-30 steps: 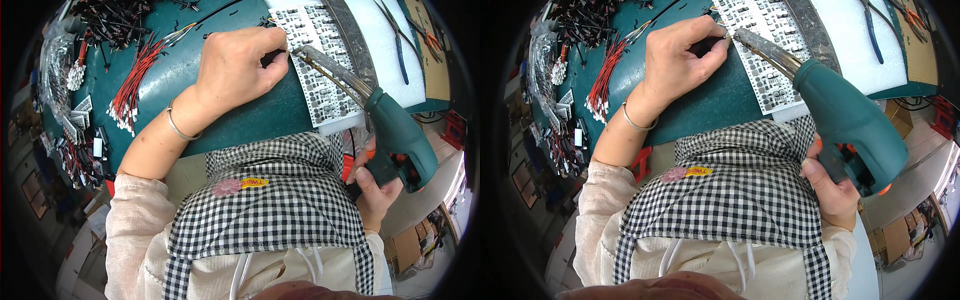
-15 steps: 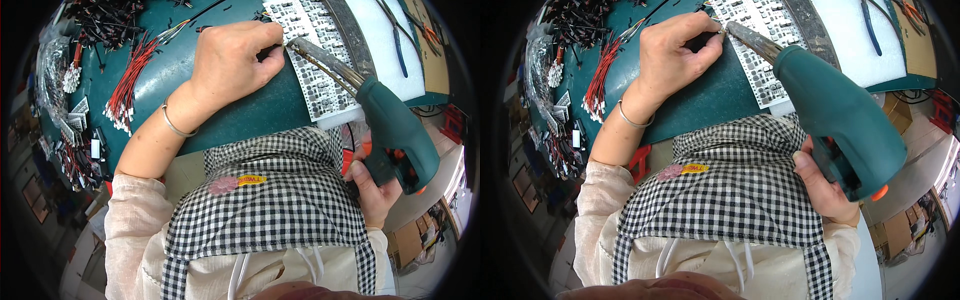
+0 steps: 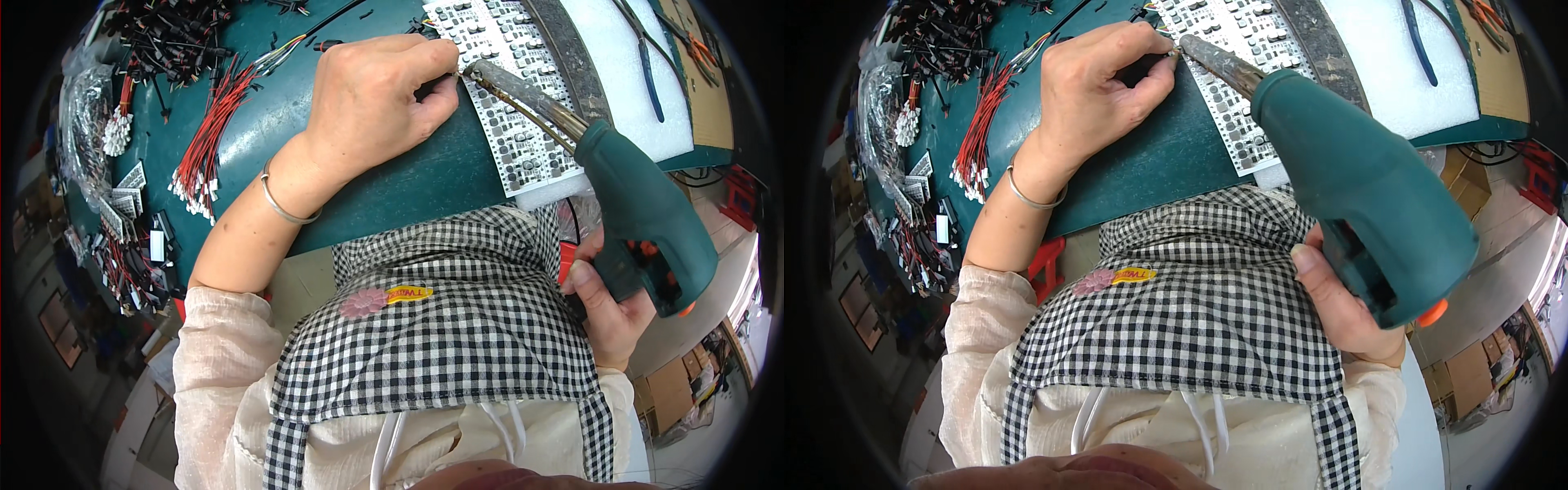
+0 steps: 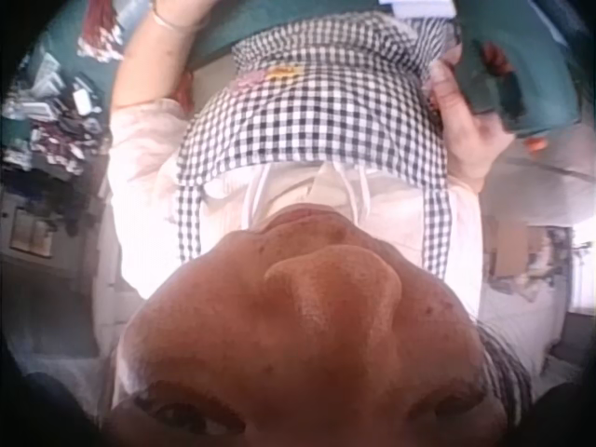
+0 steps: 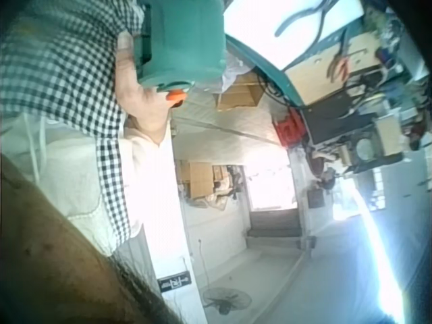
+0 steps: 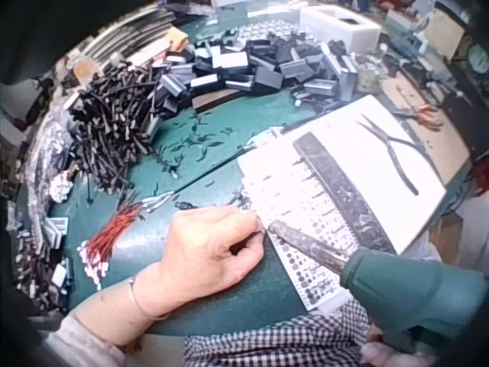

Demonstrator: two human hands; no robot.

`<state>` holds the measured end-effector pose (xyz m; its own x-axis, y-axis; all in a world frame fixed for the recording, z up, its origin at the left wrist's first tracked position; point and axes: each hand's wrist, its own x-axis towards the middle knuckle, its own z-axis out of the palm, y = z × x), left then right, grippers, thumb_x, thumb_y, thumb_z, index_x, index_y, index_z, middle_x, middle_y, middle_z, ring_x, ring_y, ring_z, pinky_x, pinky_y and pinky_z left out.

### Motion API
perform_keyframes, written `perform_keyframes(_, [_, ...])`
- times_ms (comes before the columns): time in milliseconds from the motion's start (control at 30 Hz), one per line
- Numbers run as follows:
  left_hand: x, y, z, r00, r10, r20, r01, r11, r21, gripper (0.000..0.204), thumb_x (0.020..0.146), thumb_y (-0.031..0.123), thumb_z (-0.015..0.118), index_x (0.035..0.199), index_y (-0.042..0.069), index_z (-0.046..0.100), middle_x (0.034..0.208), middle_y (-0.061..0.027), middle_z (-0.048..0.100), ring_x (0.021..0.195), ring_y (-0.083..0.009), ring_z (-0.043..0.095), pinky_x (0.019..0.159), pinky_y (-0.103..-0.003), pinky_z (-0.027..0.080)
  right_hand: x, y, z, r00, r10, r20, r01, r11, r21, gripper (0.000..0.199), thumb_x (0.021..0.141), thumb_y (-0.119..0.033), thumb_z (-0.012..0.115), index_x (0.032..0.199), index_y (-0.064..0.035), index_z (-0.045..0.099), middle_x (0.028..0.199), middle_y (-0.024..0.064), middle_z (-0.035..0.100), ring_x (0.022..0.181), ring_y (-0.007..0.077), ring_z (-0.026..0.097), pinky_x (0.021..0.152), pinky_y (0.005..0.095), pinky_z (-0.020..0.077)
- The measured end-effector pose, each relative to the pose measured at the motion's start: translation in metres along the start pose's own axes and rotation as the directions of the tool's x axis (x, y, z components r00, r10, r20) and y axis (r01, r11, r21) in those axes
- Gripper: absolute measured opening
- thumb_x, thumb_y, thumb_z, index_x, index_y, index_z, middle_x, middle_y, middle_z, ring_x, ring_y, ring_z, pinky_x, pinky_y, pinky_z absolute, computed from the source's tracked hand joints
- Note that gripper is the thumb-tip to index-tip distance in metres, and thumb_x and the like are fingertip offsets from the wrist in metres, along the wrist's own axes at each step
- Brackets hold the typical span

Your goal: The person uses a soldering iron to attach small wires to a white circuit board. They repeatedly pick up wires, position them on the board, and apply heat to secure the connections. The person works methodically, handling each wire individually and placing the finished items on the table.

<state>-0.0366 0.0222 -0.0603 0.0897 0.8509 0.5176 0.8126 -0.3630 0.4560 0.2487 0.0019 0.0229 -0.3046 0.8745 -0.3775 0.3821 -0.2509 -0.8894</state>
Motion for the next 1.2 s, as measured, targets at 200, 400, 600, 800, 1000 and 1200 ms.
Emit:
perform_keyframes(200, [0.001, 0.0, -0.001, 1.0, 0.006, -0.004, -0.006, 1.0, -0.012, 0.011, 0.068, 0.002, 0.071, 0.077, 0.006, 0.065, 0.067, -0.0033, 0.063, 0.051, -0.0154, 0.058, 0.045, -0.025, 0.044, 0.012, -0.012, 0.016, 0.971, -0.134, -0.2, 0.178, 0.958, 0.224, 0.065, 0.072, -0.017, 0.077, 0.119, 0.0109, 0.042, 0.084, 0.0136, 0.055, 0.053, 0.0138, 0.051, 0.039, 0.0224, 0.0419])
perform_keyframes(400, [0.001, -0.001, -0.002, 1.0, 0.012, 0.024, -0.012, 1.0, 0.005, 0.01, 0.07, 0.003, 0.071, 0.077, 0.007, 0.065, 0.066, -0.0033, 0.062, 0.051, -0.0152, 0.058, 0.045, -0.025, 0.044, 0.015, -0.01, 0.018, 0.969, -0.145, -0.2, 0.182, 0.967, 0.181, 0.072, 0.073, -0.025, 0.077, 0.119, 0.0157, 0.04, 0.064, 0.0093, 0.05, 0.046, 0.0112, 0.047, 0.039, 0.0217, 0.0406])
perform_keyframes(600, [0.002, 0.001, -0.007, 0.997, 0.009, 0.076, -0.012, 0.999, 0.03, 0.012, 0.07, 0.004, 0.073, 0.08, 0.007, 0.067, 0.069, -0.0036, 0.065, 0.053, -0.0153, 0.06, 0.048, -0.024, 0.047, 0.017, -0.007, 0.011, 0.971, -0.157, -0.179, 0.196, 0.954, 0.226, 0.074, 0.072, -0.027, 0.078, 0.119, 0.0163, 0.039, 0.061, 0.0072, 0.048, 0.045, 0.0109, 0.046, 0.038, 0.0214, 0.0393])
perform_keyframes(800, [0.003, 0.01, -0.015, 0.968, -0.209, 0.138, 0.22, 0.973, -0.069, 0.018, 0.075, 0.007, 0.075, 0.091, 0.006, 0.068, 0.076, -0.0064, 0.069, 0.059, -0.0111, 0.063, 0.055, -0.022, 0.05, 0.018, -0.001, 0.005, 0.969, -0.17, -0.179, 0.214, 0.941, 0.263, 0.075, 0.072, -0.025, 0.078, 0.121, 0.0159, 0.038, 0.072, 0.013, 0.052, 0.047, 0.0114, 0.047, 0.038, 0.0219, 0.0403])
perform_keyframes(1000, [0.004, 0.012, -0.018, 0.855, -0.425, 0.296, 0.473, 0.874, -0.111, 0.023, 0.079, 0.003, 0.071, 0.102, 0.003, 0.068, 0.079, -0.0079, 0.071, 0.068, -0.0109, 0.068, 0.061, -0.021, 0.052, 0.016, 0.008, -0.003, 0.965, -0.209, -0.158, 0.251, 0.909, 0.332, 0.079, 0.073, -0.017, 0.077, 0.129, 0.0107, 0.03, 0.117, 0.0297, 0.048, 0.054, 0.0136, 0.051, 0.038, 0.0241, 0.0443])
perform_keyframes(1200, [0.002, 0.011, -0.016, 0.948, -0.268, 0.169, 0.287, 0.953, -0.098, 0.028, 0.076, 0.001, 0.073, 0.103, 0.006, 0.069, 0.078, -0.0071, 0.071, 0.071, -0.0104, 0.069, 0.063, -0.021, 0.052, 0.015, 0.01, -0.01, 0.97, -0.207, -0.125, 0.238, 0.908, 0.344, 0.079, 0.074, -0.016, 0.077, 0.131, 0.0099, 0.029, 0.119, 0.0302, 0.047, 0.054, 0.0144, 0.051, 0.038, 0.0245, 0.0449])
